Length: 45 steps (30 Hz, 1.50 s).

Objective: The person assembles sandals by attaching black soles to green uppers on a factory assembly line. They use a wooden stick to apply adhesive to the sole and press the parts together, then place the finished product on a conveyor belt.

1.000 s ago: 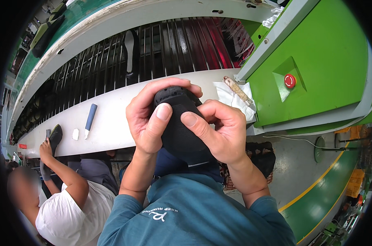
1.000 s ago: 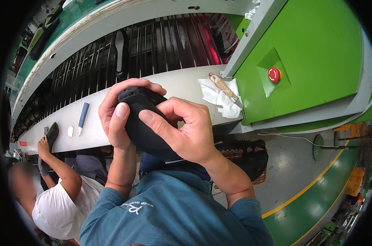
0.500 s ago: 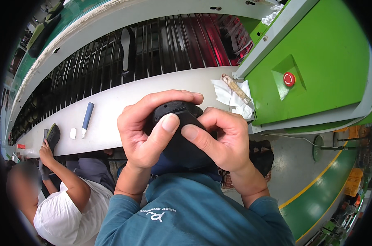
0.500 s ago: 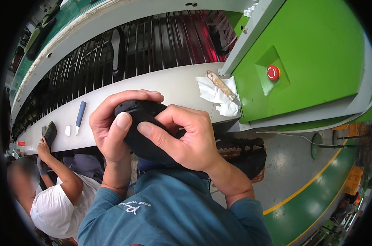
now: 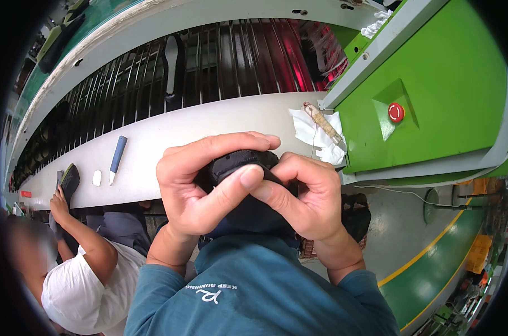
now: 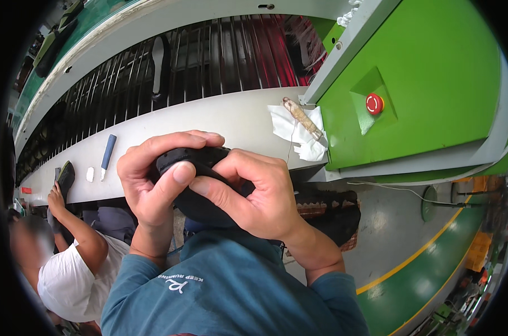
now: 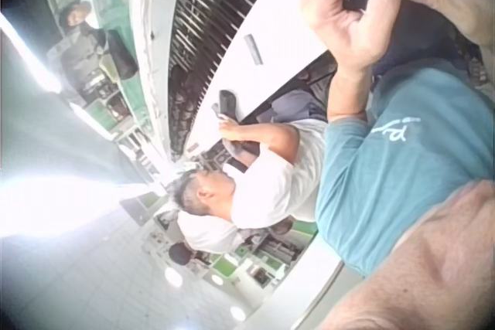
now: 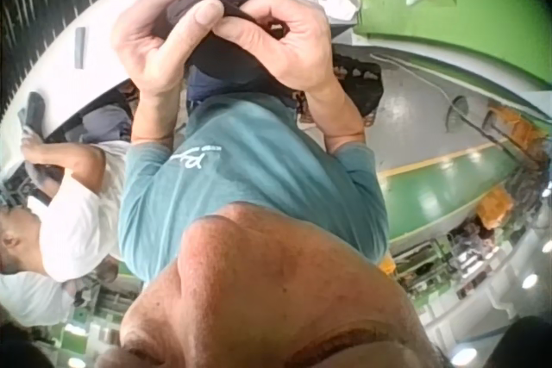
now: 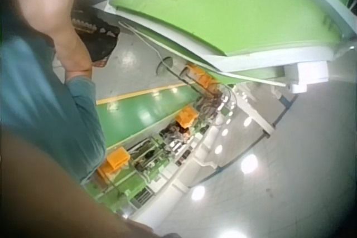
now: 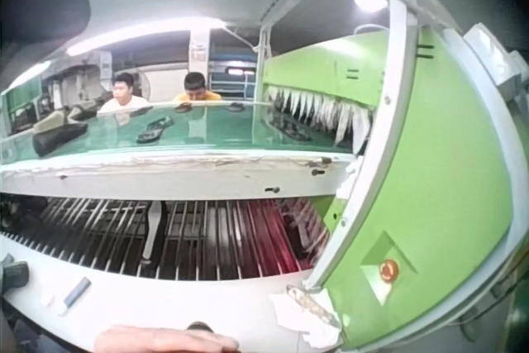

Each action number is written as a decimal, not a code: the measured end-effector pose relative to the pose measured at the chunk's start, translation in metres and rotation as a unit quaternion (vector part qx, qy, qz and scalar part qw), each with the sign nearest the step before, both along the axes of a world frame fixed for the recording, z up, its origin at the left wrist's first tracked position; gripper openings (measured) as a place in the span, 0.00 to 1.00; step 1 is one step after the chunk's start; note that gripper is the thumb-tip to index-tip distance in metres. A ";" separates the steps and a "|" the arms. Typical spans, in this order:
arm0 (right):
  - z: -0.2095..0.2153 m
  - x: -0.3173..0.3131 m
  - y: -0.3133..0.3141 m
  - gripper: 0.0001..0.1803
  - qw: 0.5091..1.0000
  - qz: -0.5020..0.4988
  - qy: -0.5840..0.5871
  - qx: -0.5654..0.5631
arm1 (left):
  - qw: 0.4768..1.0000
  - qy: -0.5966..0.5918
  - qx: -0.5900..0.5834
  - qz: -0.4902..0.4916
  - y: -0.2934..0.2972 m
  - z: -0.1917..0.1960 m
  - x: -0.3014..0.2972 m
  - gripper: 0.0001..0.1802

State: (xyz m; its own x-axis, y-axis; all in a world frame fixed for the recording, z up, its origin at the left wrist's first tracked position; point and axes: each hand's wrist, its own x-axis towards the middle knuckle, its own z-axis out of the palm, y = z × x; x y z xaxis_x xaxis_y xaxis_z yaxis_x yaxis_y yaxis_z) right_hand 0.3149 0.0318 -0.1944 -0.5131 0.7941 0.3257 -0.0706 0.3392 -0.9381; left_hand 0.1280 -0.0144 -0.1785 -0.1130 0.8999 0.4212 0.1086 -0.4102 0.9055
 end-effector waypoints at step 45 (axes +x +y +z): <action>-0.003 -0.035 0.127 0.21 0.996 -0.021 -0.030 -0.078 | 0.999 -0.012 0.016 0.031 0.122 -0.065 -0.011 0.33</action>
